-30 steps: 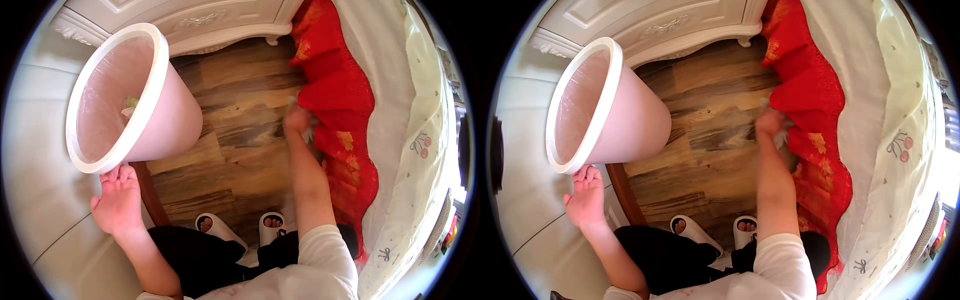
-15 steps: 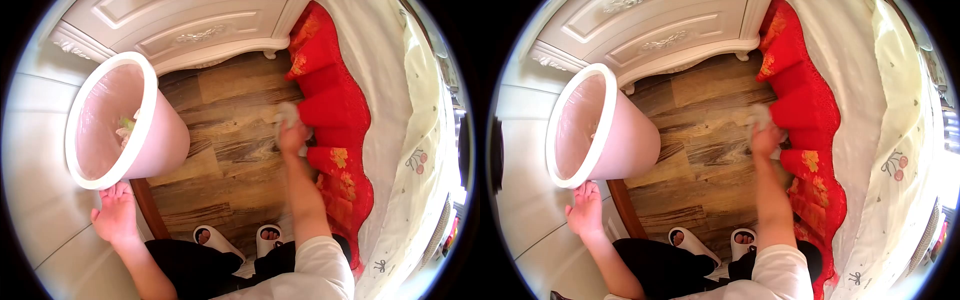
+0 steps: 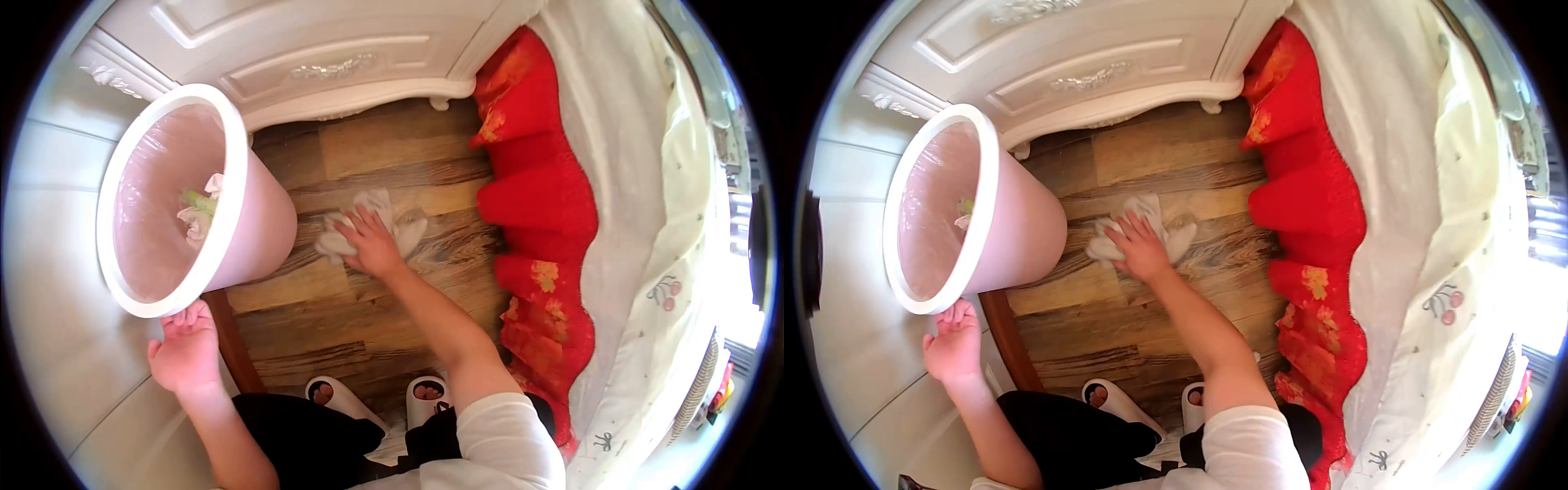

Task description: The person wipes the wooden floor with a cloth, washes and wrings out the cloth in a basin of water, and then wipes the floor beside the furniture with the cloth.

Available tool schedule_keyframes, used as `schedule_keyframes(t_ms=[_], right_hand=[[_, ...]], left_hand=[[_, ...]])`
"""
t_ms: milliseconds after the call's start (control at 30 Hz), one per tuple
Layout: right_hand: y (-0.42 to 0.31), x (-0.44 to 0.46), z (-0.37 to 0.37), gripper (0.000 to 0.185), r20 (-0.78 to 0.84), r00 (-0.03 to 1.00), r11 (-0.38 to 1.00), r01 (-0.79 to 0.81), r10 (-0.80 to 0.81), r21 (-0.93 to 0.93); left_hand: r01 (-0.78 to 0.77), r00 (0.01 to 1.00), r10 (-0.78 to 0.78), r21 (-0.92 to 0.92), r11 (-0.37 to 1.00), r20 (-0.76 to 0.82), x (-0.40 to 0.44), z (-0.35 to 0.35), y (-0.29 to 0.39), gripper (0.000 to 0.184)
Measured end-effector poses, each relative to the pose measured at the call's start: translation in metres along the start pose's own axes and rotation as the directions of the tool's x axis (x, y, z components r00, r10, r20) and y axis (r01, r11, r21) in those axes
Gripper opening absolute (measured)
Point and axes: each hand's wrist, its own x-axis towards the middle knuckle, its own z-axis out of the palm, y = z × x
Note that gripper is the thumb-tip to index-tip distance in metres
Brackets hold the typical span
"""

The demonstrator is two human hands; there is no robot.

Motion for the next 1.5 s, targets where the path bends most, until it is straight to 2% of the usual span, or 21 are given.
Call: schedule_keyframes(t_ms=[67,100,167,200,233,300,333,367,400,433,467,533,633,767,900,1067,1200,1333,1433,1500], right_hand=[[0.005,-0.040,-0.021,0.074,-0.038,0.987,0.975,-0.158,0.154,-0.156],[0.021,-0.053,-0.028,0.074,-0.085,0.941,0.916,-0.337,0.326,-0.217],[0.056,-0.063,-0.046,0.074,-0.255,0.769,0.729,-0.639,0.587,-0.248],[0.072,-0.062,-0.055,0.074,-0.355,0.649,0.621,-0.757,0.673,-0.204],[0.094,-0.057,-0.065,0.073,-0.378,0.559,0.571,-0.816,0.738,-0.093],[0.139,-0.036,-0.078,0.072,-0.369,0.363,0.437,-0.889,0.855,0.138],[0.147,-0.018,-0.087,0.068,-0.450,0.313,0.408,-0.904,0.836,0.130],[0.147,0.000,-0.102,0.066,-0.528,0.257,0.374,-0.919,0.810,0.128],[0.158,0.015,-0.108,0.063,-0.596,0.208,0.342,-0.932,0.775,0.120],[0.211,0.023,-0.098,0.057,-0.472,0.431,0.329,-0.900,0.769,-0.285],[0.224,0.037,-0.110,0.050,-0.364,0.368,0.325,-0.929,0.856,-0.174],[0.246,0.067,-0.138,0.040,-0.123,0.216,0.221,-0.975,0.968,0.025],[0.251,0.100,-0.145,0.040,-0.294,0.122,0.199,-0.947,0.948,0.251],[0.262,0.132,-0.157,0.040,-0.474,0.166,0.358,-0.866,0.864,0.349],[0.270,0.152,-0.163,0.040,-0.559,0.258,0.514,-0.776,0.788,0.365],[0.275,0.153,-0.162,0.040,-0.607,0.390,0.674,-0.651,0.692,0.350],[0.273,0.147,-0.160,0.040,-0.603,0.498,0.763,-0.557,0.624,0.329],[0.251,0.129,-0.164,0.043,-0.521,0.640,0.825,-0.465,0.564,0.322],[0.259,0.113,-0.134,0.044,-0.666,0.641,0.924,-0.291,0.381,0.249],[0.235,0.084,-0.126,0.043,-0.619,0.656,0.858,-0.510,0.431,0.057]], left_hand=[[0.018,1.000,-0.019,-0.026,0.999,-0.020,0.000,0.003,-0.009,0.058],[0.030,1.000,-0.030,-0.026,0.999,0.000,0.002,-0.001,-0.013,0.052],[0.014,0.997,-0.016,-0.030,0.999,-0.074,0.003,-0.001,-0.028,0.043],[0.001,0.991,-0.005,-0.028,1.000,-0.132,0.003,0.002,-0.035,0.041],[-0.005,0.983,-0.005,-0.055,0.998,-0.182,0.000,0.006,-0.040,0.039],[0.006,0.980,-0.009,-0.017,1.000,-0.200,0.007,-0.008,-0.038,0.038],[0.006,0.980,-0.006,-0.001,1.000,-0.198,0.014,-0.019,-0.035,0.038],[0.008,0.992,-0.002,0.051,0.999,-0.123,0.016,-0.037,-0.027,0.043],[-0.060,0.944,0.096,0.122,0.991,-0.316,0.006,-0.013,-0.035,0.047],[-0.100,0.921,0.150,0.154,0.983,-0.359,0.000,-0.003,-0.038,0.048],[-0.134,0.892,0.205,0.199,0.971,-0.403,-0.006,-0.001,-0.039,0.049],[-0.153,0.889,0.235,0.229,0.961,-0.393,-0.022,-0.008,-0.017,0.047],[-0.177,0.829,0.293,0.273,0.946,-0.477,-0.042,0.013,-0.029,0.049],[-0.120,0.821,0.287,0.343,0.932,-0.493,-0.044,-0.016,-0.005,0.047],[-0.127,0.811,0.315,0.377,0.917,-0.493,-0.045,-0.017,-0.004,0.045],[-0.159,0.727,0.410,0.447,0.881,-0.551,-0.045,0.002,-0.013,0.046],[-0.165,0.749,0.401,0.438,0.884,-0.527,-0.039,-0.002,-0.010,0.046],[-0.164,0.778,0.374,0.411,0.897,-0.504,-0.033,-0.006,-0.015,0.046],[-0.159,0.797,0.346,0.380,0.911,-0.495,-0.033,-0.005,-0.018,0.046],[-0.140,0.818,0.304,0.343,0.929,-0.489,-0.034,-0.002,-0.016,0.046]])
